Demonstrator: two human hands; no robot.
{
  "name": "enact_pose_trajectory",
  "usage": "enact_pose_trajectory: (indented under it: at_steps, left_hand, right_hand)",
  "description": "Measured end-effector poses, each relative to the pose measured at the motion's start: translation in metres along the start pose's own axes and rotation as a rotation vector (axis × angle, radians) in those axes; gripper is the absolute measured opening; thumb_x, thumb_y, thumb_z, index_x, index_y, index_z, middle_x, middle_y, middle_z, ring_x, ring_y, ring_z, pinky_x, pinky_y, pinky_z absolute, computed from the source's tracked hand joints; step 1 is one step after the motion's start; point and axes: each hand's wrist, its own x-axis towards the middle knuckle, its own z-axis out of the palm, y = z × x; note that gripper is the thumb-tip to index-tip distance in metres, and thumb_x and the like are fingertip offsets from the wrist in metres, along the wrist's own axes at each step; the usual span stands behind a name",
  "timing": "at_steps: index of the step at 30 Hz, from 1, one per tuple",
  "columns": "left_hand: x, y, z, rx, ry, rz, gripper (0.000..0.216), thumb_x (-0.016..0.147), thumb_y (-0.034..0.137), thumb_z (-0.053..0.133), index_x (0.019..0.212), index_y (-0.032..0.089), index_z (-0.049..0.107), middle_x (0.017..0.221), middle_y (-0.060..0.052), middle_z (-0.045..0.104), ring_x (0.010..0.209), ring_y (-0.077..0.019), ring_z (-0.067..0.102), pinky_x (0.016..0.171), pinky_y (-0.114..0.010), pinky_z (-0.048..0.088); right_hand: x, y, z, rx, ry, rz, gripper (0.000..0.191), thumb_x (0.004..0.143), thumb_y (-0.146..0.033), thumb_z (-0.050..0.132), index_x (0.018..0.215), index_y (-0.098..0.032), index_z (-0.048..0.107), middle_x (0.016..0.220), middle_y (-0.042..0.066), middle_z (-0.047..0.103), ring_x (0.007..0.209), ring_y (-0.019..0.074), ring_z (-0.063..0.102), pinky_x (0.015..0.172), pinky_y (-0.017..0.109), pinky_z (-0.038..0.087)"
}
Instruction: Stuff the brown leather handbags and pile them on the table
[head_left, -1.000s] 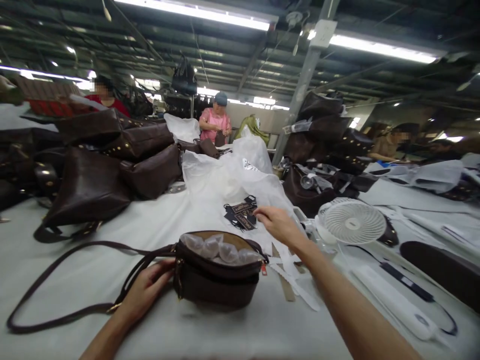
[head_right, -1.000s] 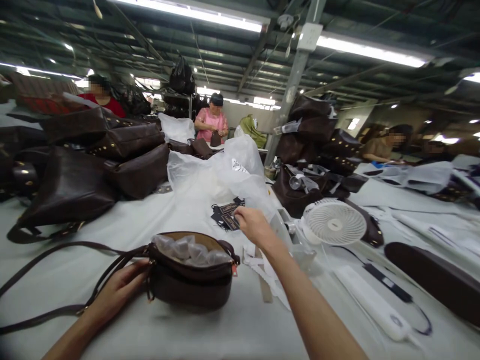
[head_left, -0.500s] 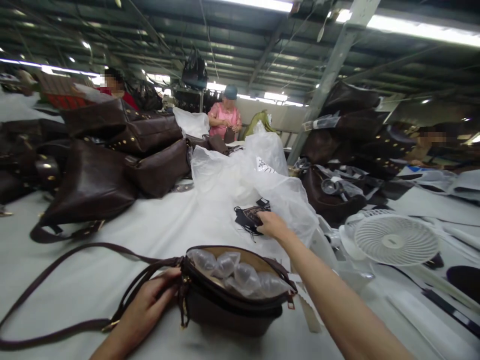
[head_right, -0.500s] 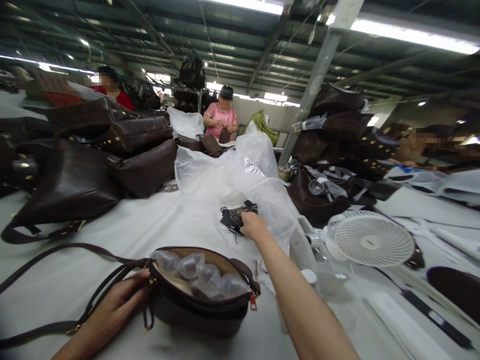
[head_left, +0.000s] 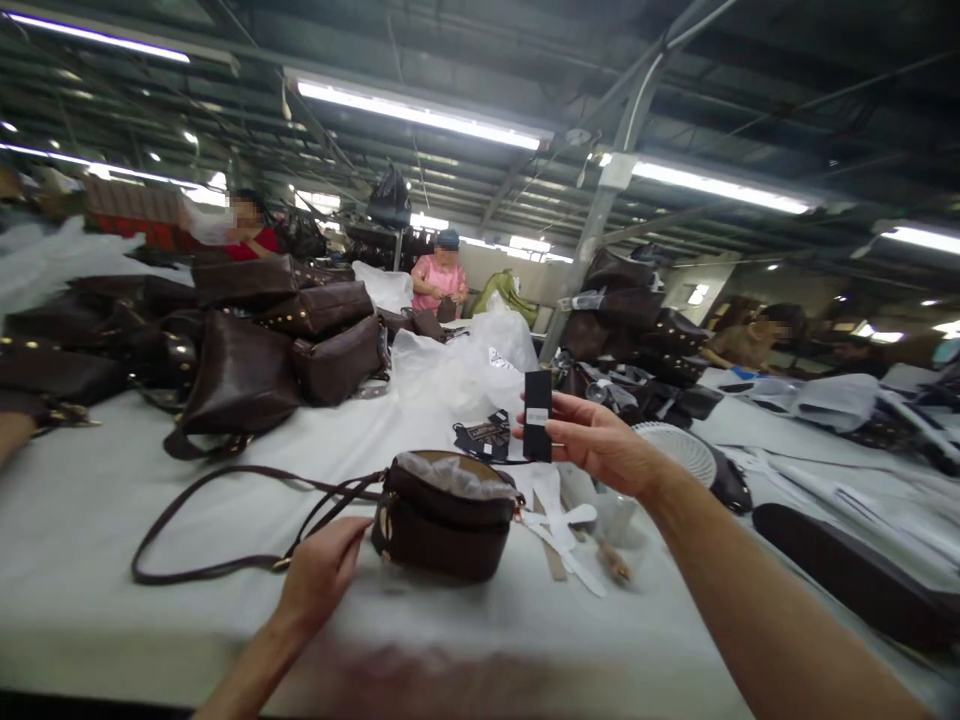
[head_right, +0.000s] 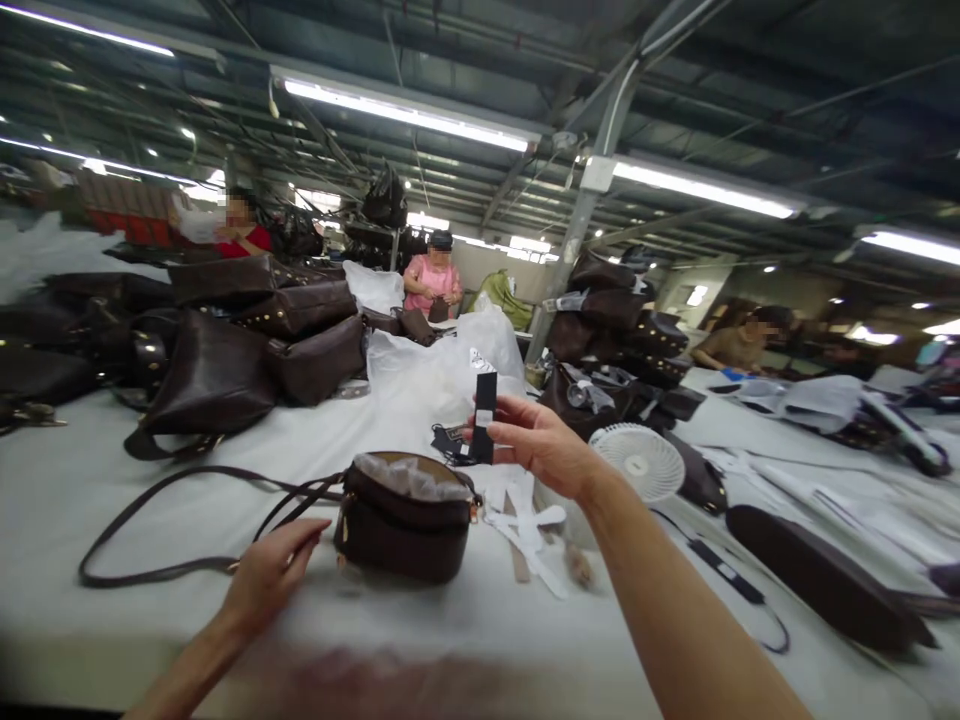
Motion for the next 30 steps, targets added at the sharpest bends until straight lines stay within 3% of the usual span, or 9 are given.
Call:
enact_pose_trajectory:
  at_steps: [3, 7, 9, 12, 15, 21, 23, 26, 30]
  left_hand:
    - [-0.017, 0.067, 0.0, -0.158, 0.111, 0.004, 0.03, 0.084, 0.032, 0.054, 0.11, 0.022, 0.066, 0.1, -0.006, 0.069, 0.083, -0.0202, 0.063, 0.074, -0.029, 0.049]
    - [-0.021, 0.144, 0.022, -0.418, -0.079, 0.153, 0.063, 0.074, 0.029, 0.07, 0.134, 0.023, 0.049, 0.125, -0.009, 0.057, 0.109, -0.0242, 0.053, 0.093, -0.032, 0.042]
    - [-0.024, 0.16, 0.037, -0.547, -0.259, 0.156, 0.045, 0.078, 0.031, 0.067, 0.121, 0.019, 0.057, 0.103, -0.008, 0.063, 0.094, -0.0202, 0.057, 0.084, -0.029, 0.044]
    - [-0.035, 0.156, 0.049, -0.707, -0.476, 0.028, 0.031, 0.09, 0.043, 0.051, 0.086, 0.014, 0.062, 0.061, 0.001, 0.051, 0.056, -0.011, 0.047, 0.057, -0.022, 0.039]
    - [-0.049, 0.14, 0.037, -0.663, -0.569, 0.008, 0.042, 0.091, 0.052, 0.044, 0.079, 0.015, 0.058, 0.056, 0.004, 0.042, 0.05, -0.0084, 0.039, 0.049, -0.02, 0.031]
    - [-0.062, 0.134, 0.005, 0.116, -0.767, 0.398, 0.035, 0.093, 0.039, 0.045, 0.067, 0.019, 0.057, 0.054, 0.001, 0.052, 0.047, -0.0111, 0.041, 0.046, -0.023, 0.024]
    - [-0.06, 0.136, 0.003, 0.28, -0.758, 0.441, 0.034, 0.093, 0.036, 0.046, 0.067, 0.02, 0.06, 0.053, -0.001, 0.056, 0.046, -0.0137, 0.046, 0.046, -0.025, 0.024]
    - [-0.053, 0.137, 0.0, 0.351, -0.776, 0.433, 0.026, 0.091, 0.029, 0.05, 0.071, 0.02, 0.064, 0.06, -0.003, 0.064, 0.051, -0.0173, 0.055, 0.048, -0.026, 0.028]
    - [-0.044, 0.123, -0.011, 0.312, -0.749, 0.315, 0.011, 0.085, 0.022, 0.056, 0.078, 0.021, 0.064, 0.066, -0.002, 0.067, 0.057, -0.0171, 0.059, 0.049, -0.024, 0.029]
  right_hand:
    - [-0.025, -0.005, 0.026, -0.042, -0.032, -0.004, 0.047, 0.071, -0.036, 0.078, 0.114, -0.022, 0.064, 0.113, 0.008, 0.068, 0.104, 0.0268, 0.065, 0.087, 0.043, 0.054]
    - [-0.049, -0.005, 0.058, -0.027, -0.063, -0.002, 0.046, 0.072, -0.036, 0.077, 0.113, -0.022, 0.065, 0.112, 0.007, 0.069, 0.099, 0.0252, 0.066, 0.086, 0.041, 0.054]
    - [-0.061, -0.006, 0.066, -0.012, -0.043, -0.018, 0.045, 0.071, -0.036, 0.078, 0.112, -0.022, 0.066, 0.109, 0.007, 0.07, 0.096, 0.025, 0.067, 0.084, 0.041, 0.054]
    - [-0.084, -0.003, 0.063, 0.024, 0.115, -0.084, 0.048, 0.068, -0.041, 0.08, 0.111, -0.025, 0.066, 0.105, 0.007, 0.071, 0.097, 0.0275, 0.067, 0.085, 0.044, 0.053]
    - [-0.111, 0.019, 0.052, 0.05, 0.305, -0.056, 0.056, 0.064, -0.044, 0.082, 0.114, -0.026, 0.065, 0.108, 0.01, 0.07, 0.102, 0.0307, 0.065, 0.088, 0.046, 0.052]
    - [-0.136, 0.11, 0.067, -0.185, 0.412, 0.355, 0.09, 0.059, -0.065, 0.076, 0.133, -0.02, 0.053, 0.139, 0.019, 0.05, 0.124, 0.0377, 0.05, 0.092, 0.048, 0.051]
    - [-0.135, 0.127, 0.088, -0.223, 0.355, 0.313, 0.092, 0.063, -0.069, 0.071, 0.139, -0.023, 0.047, 0.146, 0.015, 0.043, 0.132, 0.0348, 0.042, 0.101, 0.046, 0.044]
    - [-0.129, 0.13, 0.124, -0.021, 0.043, 0.322, 0.077, 0.079, -0.062, 0.062, 0.144, -0.027, 0.039, 0.146, 0.009, 0.045, 0.135, 0.0266, 0.04, 0.109, 0.041, 0.036]
    - [-0.11, 0.12, 0.156, 0.187, -0.098, 0.398, 0.084, 0.079, -0.053, 0.068, 0.148, -0.028, 0.027, 0.134, 0.008, 0.056, 0.12, 0.0227, 0.054, 0.102, 0.038, 0.042]
